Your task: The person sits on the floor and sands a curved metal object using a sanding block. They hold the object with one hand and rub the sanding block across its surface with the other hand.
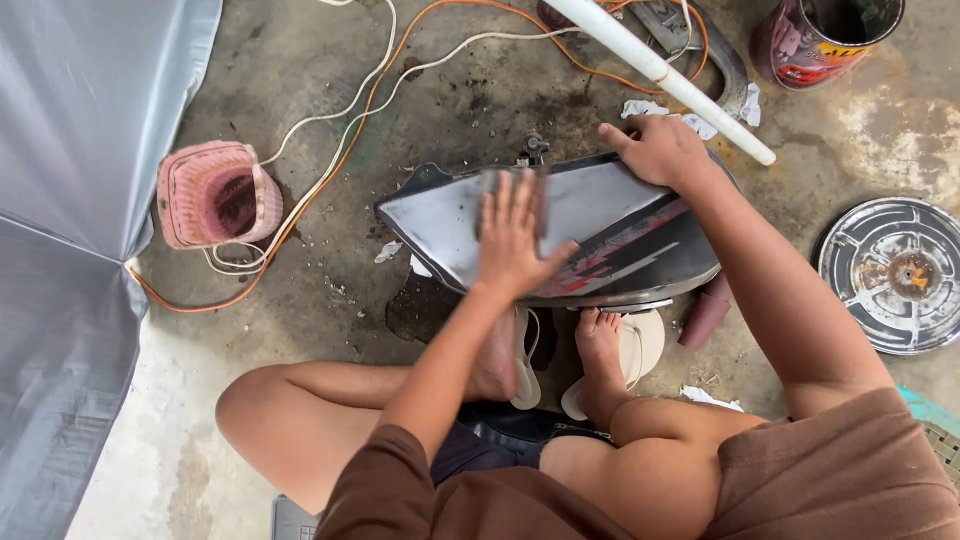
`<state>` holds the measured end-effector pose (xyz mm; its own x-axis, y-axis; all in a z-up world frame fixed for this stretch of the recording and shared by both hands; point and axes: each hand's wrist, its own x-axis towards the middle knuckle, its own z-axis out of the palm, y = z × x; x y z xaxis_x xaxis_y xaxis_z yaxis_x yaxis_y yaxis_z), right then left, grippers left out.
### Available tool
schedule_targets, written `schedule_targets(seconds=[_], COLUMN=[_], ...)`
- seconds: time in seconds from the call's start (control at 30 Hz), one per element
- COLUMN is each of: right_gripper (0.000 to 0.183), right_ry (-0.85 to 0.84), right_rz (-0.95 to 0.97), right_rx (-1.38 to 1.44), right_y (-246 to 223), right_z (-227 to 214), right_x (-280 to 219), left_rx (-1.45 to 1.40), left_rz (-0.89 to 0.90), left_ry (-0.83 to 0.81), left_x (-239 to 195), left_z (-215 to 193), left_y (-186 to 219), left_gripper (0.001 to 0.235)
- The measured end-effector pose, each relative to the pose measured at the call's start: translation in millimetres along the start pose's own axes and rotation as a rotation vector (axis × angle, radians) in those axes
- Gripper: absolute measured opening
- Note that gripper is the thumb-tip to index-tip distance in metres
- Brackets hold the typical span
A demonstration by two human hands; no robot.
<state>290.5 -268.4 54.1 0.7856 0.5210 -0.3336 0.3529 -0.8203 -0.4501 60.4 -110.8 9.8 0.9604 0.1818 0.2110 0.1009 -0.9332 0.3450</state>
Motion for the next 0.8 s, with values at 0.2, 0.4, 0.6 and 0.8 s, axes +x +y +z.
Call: schedule_targets(seconds=[0.2, 0.4, 0.6, 0.8], right_gripper=[0.062, 0.065, 0.066, 0.064], right_ry=[0.06, 0.022, 0.073, 0.078], right_rz=[-0.038, -0.012, -0.074, -0.056], right_rx=[0.004, -0.014, 0.035, 0.048], right_y=[-1.0, 3.9, 3.8, 4.5], right_z=[-2.1, 4.9, -1.4, -1.8], right_x=[-11.5, -0.2, -15.4, -16.8], left_rx=[0.053, -0.12, 0.095, 0.043], left_rz=[-0.23, -0.003, -0.075, -0.078], left_ry=[-0.096, -0.151, -0.008, -0.014], left_x=[15.3, -2.2, -8.8, -34.6], left_z=[-27.6, -3.1, -42.4, -40.4], left_y=[-12.3, 38.4, -33.2, -45.0], left_gripper=[0.115, 0.112, 0.098, 0.103])
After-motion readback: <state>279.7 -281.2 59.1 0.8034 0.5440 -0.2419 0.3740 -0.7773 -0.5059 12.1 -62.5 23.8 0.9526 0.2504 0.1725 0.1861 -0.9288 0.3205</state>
